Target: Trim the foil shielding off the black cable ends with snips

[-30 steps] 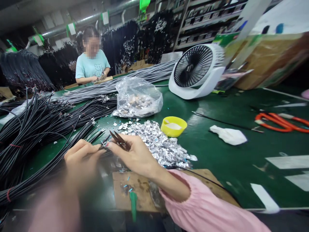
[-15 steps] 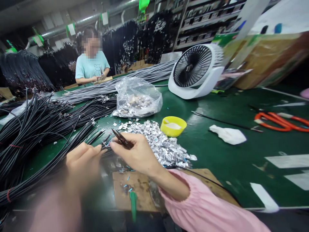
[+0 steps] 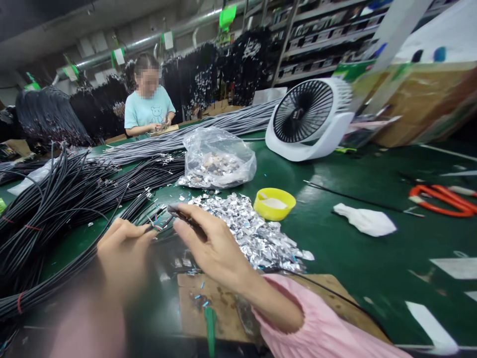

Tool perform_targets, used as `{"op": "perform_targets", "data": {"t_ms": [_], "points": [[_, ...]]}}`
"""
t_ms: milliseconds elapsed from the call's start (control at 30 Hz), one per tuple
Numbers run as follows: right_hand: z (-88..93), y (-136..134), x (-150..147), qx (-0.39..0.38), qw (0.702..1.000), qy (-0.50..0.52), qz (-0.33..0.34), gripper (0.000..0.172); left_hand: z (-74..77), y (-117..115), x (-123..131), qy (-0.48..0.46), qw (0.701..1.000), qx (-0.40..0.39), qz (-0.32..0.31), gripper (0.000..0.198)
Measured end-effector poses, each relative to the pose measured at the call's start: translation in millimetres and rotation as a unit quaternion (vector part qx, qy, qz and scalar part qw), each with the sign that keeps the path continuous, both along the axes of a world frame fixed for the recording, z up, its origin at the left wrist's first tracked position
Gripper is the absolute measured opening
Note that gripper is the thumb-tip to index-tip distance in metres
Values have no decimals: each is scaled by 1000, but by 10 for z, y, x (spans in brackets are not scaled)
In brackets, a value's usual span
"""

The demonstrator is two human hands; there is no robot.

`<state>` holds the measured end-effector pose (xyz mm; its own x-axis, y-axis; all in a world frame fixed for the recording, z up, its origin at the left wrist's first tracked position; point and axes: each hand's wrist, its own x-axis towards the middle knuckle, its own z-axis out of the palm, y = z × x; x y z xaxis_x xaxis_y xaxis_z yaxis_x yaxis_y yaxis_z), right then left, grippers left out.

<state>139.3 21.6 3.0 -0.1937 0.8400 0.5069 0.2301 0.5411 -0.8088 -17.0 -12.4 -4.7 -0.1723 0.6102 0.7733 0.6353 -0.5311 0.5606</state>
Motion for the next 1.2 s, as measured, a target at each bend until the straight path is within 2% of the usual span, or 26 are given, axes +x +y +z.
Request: {"op": "perform_targets", "data": {"t_ms": [133, 267, 633, 1200], "points": [[-3, -4, -2, 26, 998, -18, 46, 24, 24, -13, -10, -20, 1000, -12, -4, 12], [28, -25, -11, 21, 996, -10, 91, 23, 18, -18, -8, -16, 1000, -13, -5, 11], [34, -20, -10, -29, 995, 5, 100, 24, -3, -12, 10, 15, 1000, 2, -10, 9], [21, -16, -8, -18, 997, 15, 76, 20, -21, -14, 42, 64, 997, 32, 24, 10]]}}
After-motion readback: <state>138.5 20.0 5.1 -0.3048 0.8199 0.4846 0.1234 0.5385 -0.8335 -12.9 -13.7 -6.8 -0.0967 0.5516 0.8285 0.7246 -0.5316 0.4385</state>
